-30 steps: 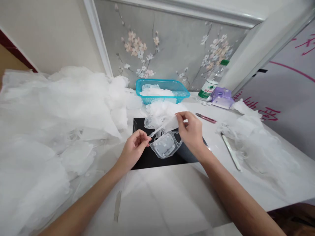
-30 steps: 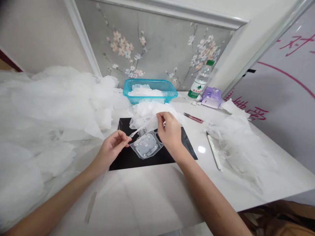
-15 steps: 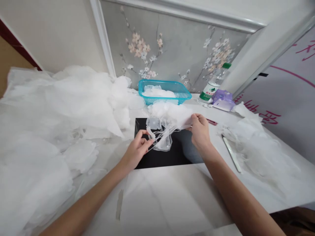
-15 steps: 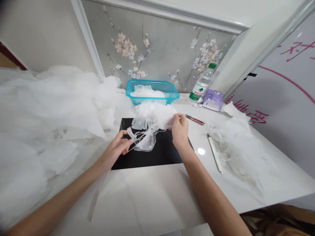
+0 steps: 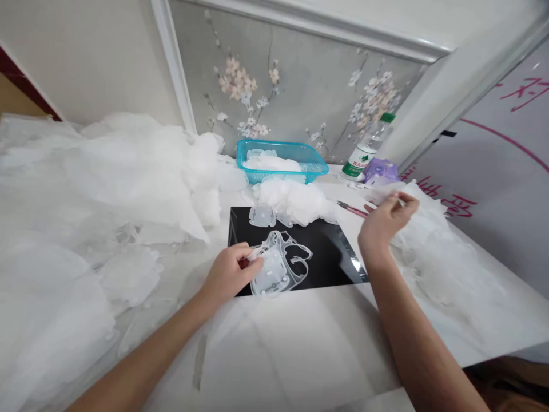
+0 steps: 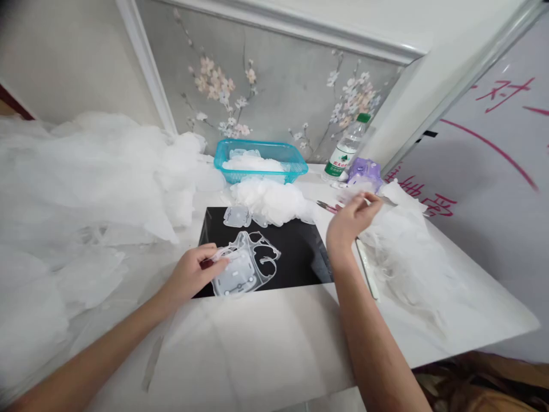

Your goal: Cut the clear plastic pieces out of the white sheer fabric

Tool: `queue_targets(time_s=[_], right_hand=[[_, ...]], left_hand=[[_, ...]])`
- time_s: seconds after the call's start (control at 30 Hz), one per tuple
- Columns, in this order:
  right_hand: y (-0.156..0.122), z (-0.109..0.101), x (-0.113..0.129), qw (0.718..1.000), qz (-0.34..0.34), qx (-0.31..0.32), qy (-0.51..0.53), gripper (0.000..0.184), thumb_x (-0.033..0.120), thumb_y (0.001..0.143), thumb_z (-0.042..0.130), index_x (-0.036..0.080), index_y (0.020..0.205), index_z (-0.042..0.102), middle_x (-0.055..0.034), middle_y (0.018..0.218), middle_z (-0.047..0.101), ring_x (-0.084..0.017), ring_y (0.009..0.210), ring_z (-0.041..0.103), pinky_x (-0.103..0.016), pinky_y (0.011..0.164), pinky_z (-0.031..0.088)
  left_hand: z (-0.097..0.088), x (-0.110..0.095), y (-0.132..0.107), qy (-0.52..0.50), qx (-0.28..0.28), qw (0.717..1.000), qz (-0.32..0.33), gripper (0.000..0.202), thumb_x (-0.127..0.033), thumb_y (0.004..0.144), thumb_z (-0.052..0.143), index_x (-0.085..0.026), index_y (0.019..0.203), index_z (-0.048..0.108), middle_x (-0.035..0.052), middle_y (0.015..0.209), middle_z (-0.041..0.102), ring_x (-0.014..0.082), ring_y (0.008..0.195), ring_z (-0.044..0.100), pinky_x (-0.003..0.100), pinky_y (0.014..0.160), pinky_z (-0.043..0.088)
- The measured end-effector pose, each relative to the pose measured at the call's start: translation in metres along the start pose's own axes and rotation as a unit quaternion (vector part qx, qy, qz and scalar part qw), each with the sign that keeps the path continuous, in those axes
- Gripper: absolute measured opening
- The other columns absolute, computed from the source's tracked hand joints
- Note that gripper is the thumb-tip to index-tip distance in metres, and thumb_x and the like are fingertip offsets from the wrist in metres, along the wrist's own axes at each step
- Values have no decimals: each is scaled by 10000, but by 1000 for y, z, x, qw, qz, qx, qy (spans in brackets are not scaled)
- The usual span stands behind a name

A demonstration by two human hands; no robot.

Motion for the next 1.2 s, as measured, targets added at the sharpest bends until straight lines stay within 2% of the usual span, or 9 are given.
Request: queue_targets(time_s=[0.03,0.1,0.17,0.23,0.3,0.43,0.6,0.97,1.2], right_hand=[[-7,4,4,1000,-26,1,-16,206,324,927,256,197,1032,379,-70,923,512,-168,803,567,-353,677,532],[-29,16,15,982,-134,112,-73,175,306,911,362,186,980,469,-86,926,581,-211,863,582,-425,769,518],[-56,28,30,922,-279,239,-123,158,263,877,454,170,976,535,-136,1076,597,-279,1065,527,-498,907,453],[-80,33,46,876,-369,283,-126,173,234,867,488,147,999,559,-172,1171,570,-301,1160,464,-503,964,413],[-100,32,61,852,-407,319,-79,144,212,878,484,151,979,568,-141,1062,622,-259,1056,522,-439,908,459],[-126,27,77,836,-408,367,20,92,206,883,498,171,916,576,-67,844,654,-189,811,568,-340,733,500],[-133,30,72,831,-374,410,29,157,232,901,493,168,1009,588,-76,928,658,-185,876,586,-333,776,510],[-131,29,74,814,-429,390,-25,225,161,934,403,125,948,624,-76,836,688,-178,771,606,-302,713,529],[-126,29,69,794,-400,458,1,225,236,902,491,139,1082,583,-93,1006,671,-183,919,617,-303,782,536]], left_hand=[[0,0,0,-22,-14,1000,3,347,-338,786,530,-186,534,345,-35,650,363,101,565,361,257,544,270],[-1,-1,2,-78,-43,996,0,310,-407,827,506,-189,614,451,-26,720,409,114,633,416,252,586,313],[-2,-1,3,-132,-74,988,-14,292,-435,842,497,-192,680,509,-19,765,444,128,711,458,246,647,348],[-3,-1,5,-185,-113,976,-26,274,-440,839,510,-194,728,555,-5,832,499,149,833,499,245,750,371],[-4,-1,6,-238,-151,959,-28,239,-435,826,540,-204,824,601,11,948,552,175,976,506,255,850,366],[-4,-2,7,-291,-123,948,-31,276,-408,767,642,-206,952,606,16,950,601,179,932,539,283,840,396],[-3,-1,7,-272,-81,959,-27,265,-404,728,687,-192,861,601,-5,795,593,149,777,538,260,732,429],[-4,2,12,-273,-40,961,-7,299,-409,740,679,-186,913,581,14,844,637,168,834,583,276,784,452],[-4,-1,8,-292,-41,956,-15,214,-361,768,652,-197,884,577,-3,824,588,156,829,540,263,780,424]])
Point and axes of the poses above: each hand's wrist, its own y-axis towards the middle knuckle, its own z-axis out of the palm, x = y × z, the point moved 1 cm from there along y, towards the middle knuckle
